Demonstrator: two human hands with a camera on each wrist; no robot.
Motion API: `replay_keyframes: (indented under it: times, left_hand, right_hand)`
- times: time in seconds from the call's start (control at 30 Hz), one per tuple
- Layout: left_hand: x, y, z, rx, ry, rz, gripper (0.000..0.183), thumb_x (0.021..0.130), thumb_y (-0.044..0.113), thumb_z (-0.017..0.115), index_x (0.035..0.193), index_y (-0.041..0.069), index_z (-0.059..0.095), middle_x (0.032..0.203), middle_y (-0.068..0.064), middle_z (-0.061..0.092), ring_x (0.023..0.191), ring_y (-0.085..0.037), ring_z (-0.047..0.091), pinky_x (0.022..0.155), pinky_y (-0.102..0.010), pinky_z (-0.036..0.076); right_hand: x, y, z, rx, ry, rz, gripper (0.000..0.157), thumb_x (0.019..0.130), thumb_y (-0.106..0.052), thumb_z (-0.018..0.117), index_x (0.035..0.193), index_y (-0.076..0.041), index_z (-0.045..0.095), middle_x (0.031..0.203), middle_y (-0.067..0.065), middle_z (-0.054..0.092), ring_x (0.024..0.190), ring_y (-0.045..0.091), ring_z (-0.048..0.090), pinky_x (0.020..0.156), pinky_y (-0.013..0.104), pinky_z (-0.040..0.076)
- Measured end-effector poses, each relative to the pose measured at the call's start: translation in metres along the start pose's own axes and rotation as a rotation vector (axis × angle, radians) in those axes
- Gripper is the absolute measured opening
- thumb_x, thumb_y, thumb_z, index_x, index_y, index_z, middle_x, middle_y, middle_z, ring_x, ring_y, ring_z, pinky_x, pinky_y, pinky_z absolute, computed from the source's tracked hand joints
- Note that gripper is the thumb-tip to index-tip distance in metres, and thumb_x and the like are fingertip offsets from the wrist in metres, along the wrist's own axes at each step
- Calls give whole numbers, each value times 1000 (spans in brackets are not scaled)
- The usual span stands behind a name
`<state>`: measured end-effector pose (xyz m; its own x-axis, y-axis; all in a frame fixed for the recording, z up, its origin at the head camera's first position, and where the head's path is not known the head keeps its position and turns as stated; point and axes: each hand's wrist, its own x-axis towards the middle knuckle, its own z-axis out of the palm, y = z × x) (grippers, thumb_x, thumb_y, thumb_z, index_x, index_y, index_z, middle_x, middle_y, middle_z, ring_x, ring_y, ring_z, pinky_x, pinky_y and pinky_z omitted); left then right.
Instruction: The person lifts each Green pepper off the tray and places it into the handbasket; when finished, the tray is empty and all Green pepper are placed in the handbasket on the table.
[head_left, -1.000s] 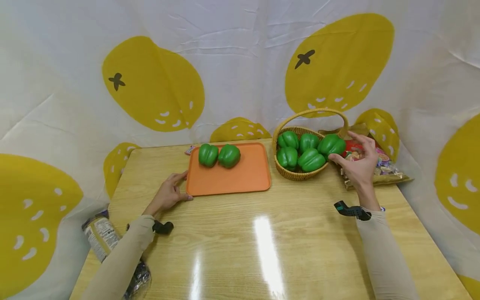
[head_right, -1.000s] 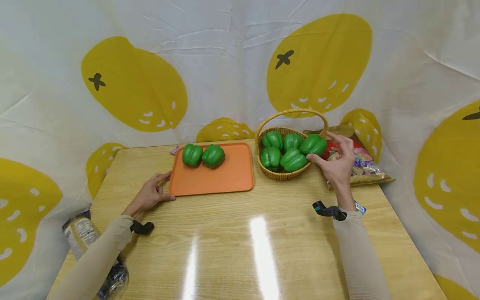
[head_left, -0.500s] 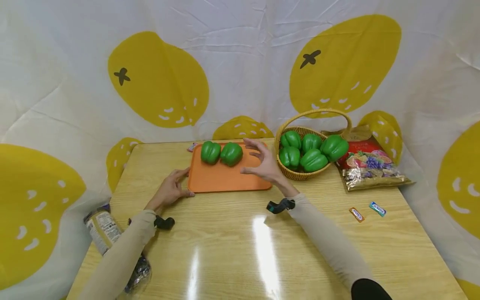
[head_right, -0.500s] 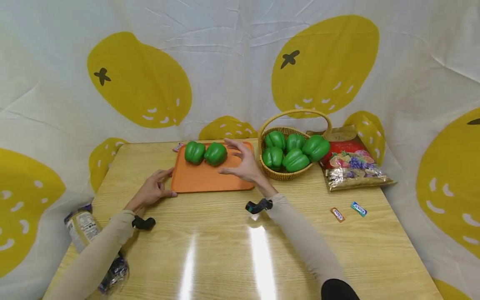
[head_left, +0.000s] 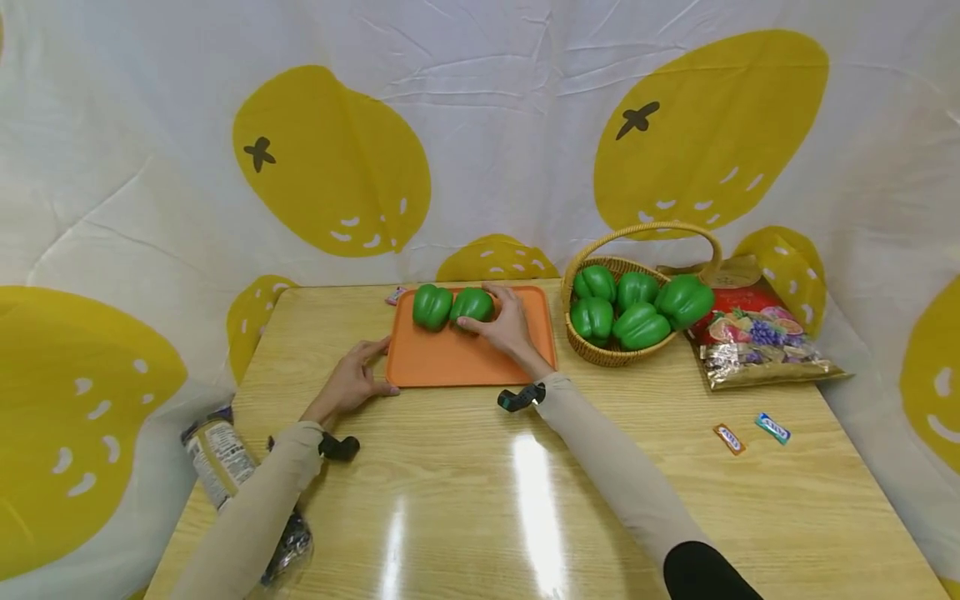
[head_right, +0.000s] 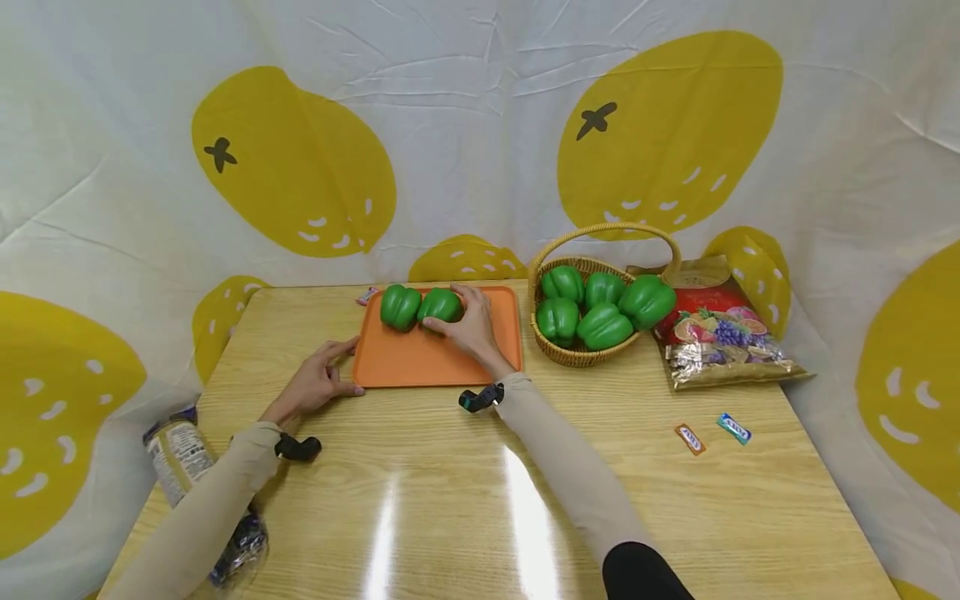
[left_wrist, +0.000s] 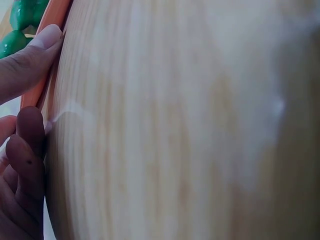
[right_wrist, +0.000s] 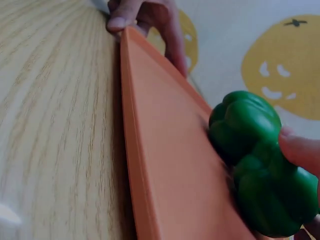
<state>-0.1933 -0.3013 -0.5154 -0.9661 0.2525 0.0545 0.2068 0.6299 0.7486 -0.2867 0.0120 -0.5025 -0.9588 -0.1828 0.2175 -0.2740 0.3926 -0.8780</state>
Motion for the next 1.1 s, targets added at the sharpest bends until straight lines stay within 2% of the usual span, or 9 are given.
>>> replay_keyframes:
  times: [0.13, 0.27, 0.4, 0.57, 0.7, 0.77, 0.87, 1.0, 1.1]
  left_hand:
    - [0, 2, 2, 6, -10, 0, 97, 71, 27, 91, 153, 16, 40, 132, -7, 52, 53, -11, 41, 47, -24, 40]
    - [-1, 3, 4, 11, -12, 2, 98, 70, 27, 91, 153, 14, 40, 132, -8, 52, 54, -12, 42, 48, -25, 40]
    - [-1, 3, 5, 9, -13, 6, 97, 71, 25, 91, 153, 12, 39, 132, -10, 52, 55, -13, 42, 48, -25, 40]
    - [-3, 2, 6, 20, -26, -12, 96, 73, 27, 90, 153, 16, 39, 132, -8, 51, 55, -12, 43, 49, -25, 41]
    - [-6, 0, 4, 16, -24, -16, 95, 74, 27, 89, 153, 16, 39, 132, -8, 51, 54, -13, 44, 49, -26, 42]
    - [-7, 0, 3, 12, -21, -12, 95, 74, 28, 89, 153, 16, 39, 132, -8, 51, 54, -13, 44, 49, -26, 42]
    - [-7, 0, 2, 8, -21, -7, 95, 74, 29, 89, 153, 16, 39, 132, -8, 51, 55, -13, 45, 50, -26, 43]
    - [-4, 2, 0, 15, -30, -5, 95, 75, 30, 88, 154, 17, 37, 133, -9, 50, 54, -11, 46, 49, -26, 43]
    - [-2, 3, -1, 28, -34, -5, 95, 75, 29, 88, 154, 17, 37, 133, -9, 50, 53, -10, 45, 49, -25, 42]
  right_hand:
    - [-2, 5, -2, -23, -62, 7, 84, 78, -45, 82, 150, -21, 44, 150, 5, 44, 135, 27, 43, 107, 47, 39]
    - [-4, 8, -5, -50, -99, -30, 85, 76, -44, 84, 149, -27, 44, 144, 2, 51, 123, 23, 53, 99, 43, 46]
    - [-5, 9, -8, -58, -115, -82, 85, 72, -39, 89, 146, -21, 51, 137, 3, 56, 115, 23, 58, 94, 42, 49]
    - [-18, 1, -24, 50, -134, -177, 82, 67, -23, 94, 139, -11, 57, 136, 5, 60, 120, 25, 58, 100, 42, 48]
    - [-42, -23, -60, 156, -148, -309, 80, 65, -16, 94, 136, -12, 60, 136, 5, 59, 123, 25, 57, 103, 40, 47]
    - [-56, -36, -86, 225, -151, -376, 79, 63, -9, 94, 135, -10, 61, 134, 7, 58, 123, 25, 57, 102, 39, 48]
    - [-73, -56, -131, 312, -153, -436, 80, 59, 7, 91, 132, -1, 61, 130, 15, 58, 120, 27, 59, 99, 40, 50]
    - [-79, -58, -190, 423, -125, -444, 83, 51, 26, 84, 128, 11, 58, 127, 23, 58, 119, 31, 59, 98, 40, 50]
    - [-72, -42, -225, 459, -57, -436, 83, 50, 30, 81, 127, 13, 59, 128, 25, 59, 120, 32, 59, 98, 39, 50]
